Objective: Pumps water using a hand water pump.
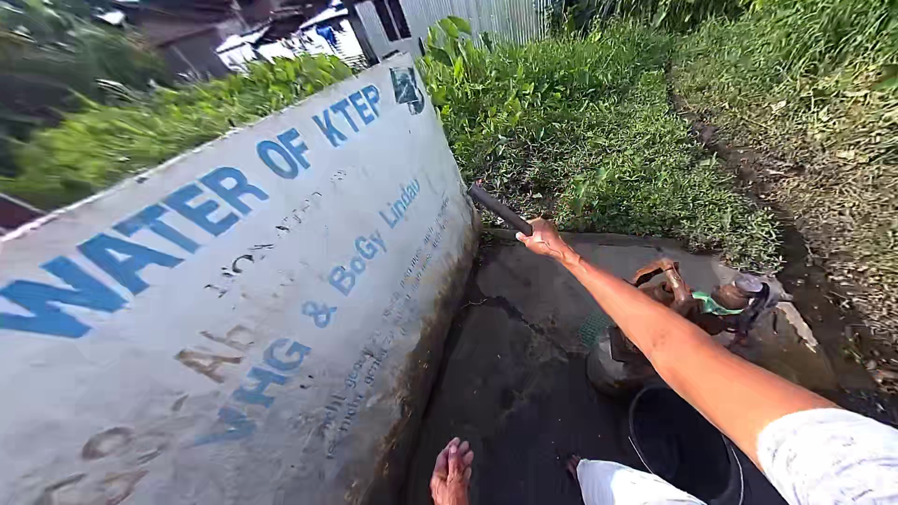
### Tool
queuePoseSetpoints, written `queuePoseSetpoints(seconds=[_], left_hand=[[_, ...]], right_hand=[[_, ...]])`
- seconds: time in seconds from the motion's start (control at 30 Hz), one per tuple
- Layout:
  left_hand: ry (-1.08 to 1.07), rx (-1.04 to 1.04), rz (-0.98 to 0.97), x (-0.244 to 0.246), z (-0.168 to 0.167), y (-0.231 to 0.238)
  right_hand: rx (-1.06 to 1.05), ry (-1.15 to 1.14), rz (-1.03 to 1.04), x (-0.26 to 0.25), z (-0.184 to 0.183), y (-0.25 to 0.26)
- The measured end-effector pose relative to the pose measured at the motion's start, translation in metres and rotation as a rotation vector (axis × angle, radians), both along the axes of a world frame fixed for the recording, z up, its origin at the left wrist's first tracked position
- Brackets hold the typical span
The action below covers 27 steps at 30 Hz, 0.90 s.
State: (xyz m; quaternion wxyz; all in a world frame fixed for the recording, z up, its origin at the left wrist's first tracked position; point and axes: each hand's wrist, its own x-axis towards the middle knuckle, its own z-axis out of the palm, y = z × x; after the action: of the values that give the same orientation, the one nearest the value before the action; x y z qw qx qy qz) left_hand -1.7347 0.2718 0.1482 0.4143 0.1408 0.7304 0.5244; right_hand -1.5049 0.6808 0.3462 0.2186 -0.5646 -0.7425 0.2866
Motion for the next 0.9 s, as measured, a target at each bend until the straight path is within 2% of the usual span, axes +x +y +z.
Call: queuePoseSetpoints(seconds=[0.1, 0.17, 0.23, 0.3, 0.37, 0.43, 0.5, 0.57, 0.7, 0.9], left_hand=[[0.214, 0.309, -0.311, 0.012, 0.082, 0.119], [0.373, 0.501, -0.537, 0.018, 0.142, 0.186], [0.580, 0.649, -0.715, 0.019, 0.183, 0.243], [0.872, 0.627, -0.870, 0.014, 0.207, 0.294], [1.144, 0.342, -1.100, 0.009, 0.217, 0.339], [1.323, -0.050, -1.329, 0.008, 0.205, 0.379], [1.389, -0.296, -1.473, 0.004, 0.164, 0.410], [1.402, -0.396, -1.562, -0.006, 0.122, 0.435], [1.216, -0.554, -1.728, -0.019, 0.063, 0.460], [0.954, -0.593, -1.785, -0.024, -0.059, 0.457]], right_hand=[[-0.007, -0.056, 0.017, -0.024, -0.022, 0.004], [-0.092, -0.138, 0.062, -0.039, -0.024, 0.011], [-0.158, -0.222, 0.082, -0.051, -0.032, 0.013], [-0.216, -0.277, 0.085, -0.063, -0.046, 0.013], [-0.243, -0.319, 0.099, -0.071, -0.059, 0.013], [-0.244, -0.328, 0.118, -0.078, -0.072, 0.013], [-0.311, -0.378, 0.105, -0.091, -0.086, 0.012], [-0.360, -0.405, 0.114, -0.102, -0.101, 0.012], [-0.439, -0.450, 0.147, -0.116, -0.146, 0.017], [-0.664, -0.545, 0.211, -0.125, -0.232, 0.023]])
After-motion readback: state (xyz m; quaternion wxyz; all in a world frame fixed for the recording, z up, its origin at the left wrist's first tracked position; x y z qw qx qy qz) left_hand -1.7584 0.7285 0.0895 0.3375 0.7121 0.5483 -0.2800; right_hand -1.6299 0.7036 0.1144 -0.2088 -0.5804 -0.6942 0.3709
